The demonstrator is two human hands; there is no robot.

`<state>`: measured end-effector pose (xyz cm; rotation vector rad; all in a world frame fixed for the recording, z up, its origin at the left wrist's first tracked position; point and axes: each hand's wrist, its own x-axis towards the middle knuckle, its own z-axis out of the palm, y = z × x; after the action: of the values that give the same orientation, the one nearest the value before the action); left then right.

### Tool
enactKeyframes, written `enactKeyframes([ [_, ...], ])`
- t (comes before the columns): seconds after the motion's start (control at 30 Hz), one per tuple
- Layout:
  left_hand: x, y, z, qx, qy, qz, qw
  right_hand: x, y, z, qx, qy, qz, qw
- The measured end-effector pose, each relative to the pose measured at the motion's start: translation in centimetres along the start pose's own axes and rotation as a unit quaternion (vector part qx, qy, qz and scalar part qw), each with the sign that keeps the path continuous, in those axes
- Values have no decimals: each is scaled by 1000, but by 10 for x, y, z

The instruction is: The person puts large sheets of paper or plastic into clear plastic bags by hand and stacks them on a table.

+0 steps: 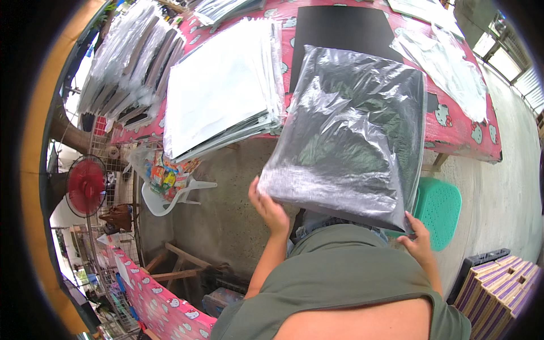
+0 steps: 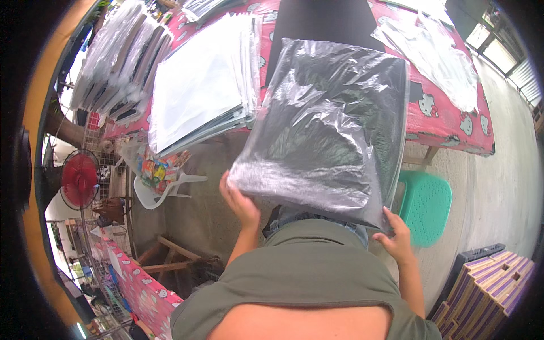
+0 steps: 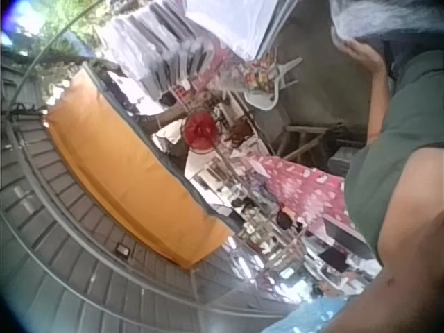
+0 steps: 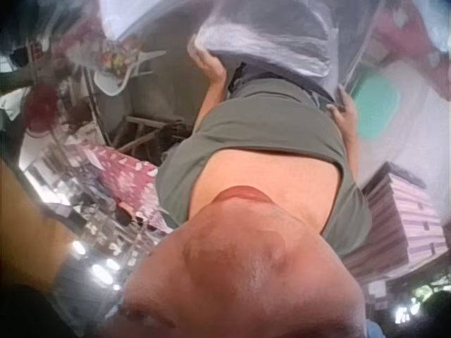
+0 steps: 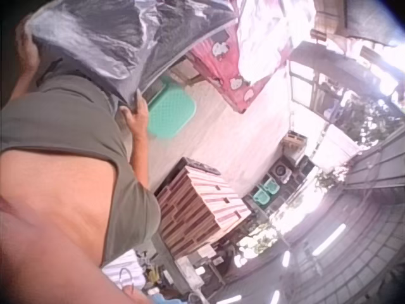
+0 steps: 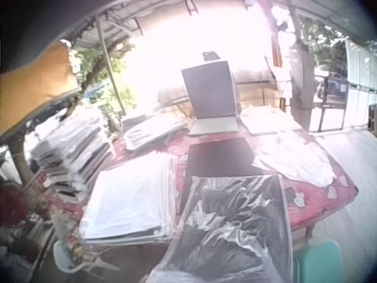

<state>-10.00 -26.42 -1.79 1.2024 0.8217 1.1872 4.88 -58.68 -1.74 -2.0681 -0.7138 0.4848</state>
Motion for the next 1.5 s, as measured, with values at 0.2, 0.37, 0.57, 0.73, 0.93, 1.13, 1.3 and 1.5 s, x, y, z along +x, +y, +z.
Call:
enactKeyframes([
  [0.2,64,4,65,2,-3,140,990,10,37,36,-105,0,-183,977],
  [0.37,87,-8,85,18,65,26,997,20,-10,57,3,-9,-87,996],
  [0.57,107,48,56,-59,161,113,979,49,-45,77,-58,50,-172,982],
  [0.73,216,50,-26,138,346,199,906,191,-108,126,22,4,-300,954],
  [0.93,302,35,-123,321,389,259,824,331,-162,231,41,-182,-324,927],
  [1.13,326,-4,-187,577,352,152,721,346,-194,240,-96,-256,-294,916],
  [1.3,324,-21,-154,645,361,28,673,352,-120,62,-96,10,-293,951],
  [1.5,293,42,-61,521,372,231,733,314,85,-244,-409,322,224,824],
])
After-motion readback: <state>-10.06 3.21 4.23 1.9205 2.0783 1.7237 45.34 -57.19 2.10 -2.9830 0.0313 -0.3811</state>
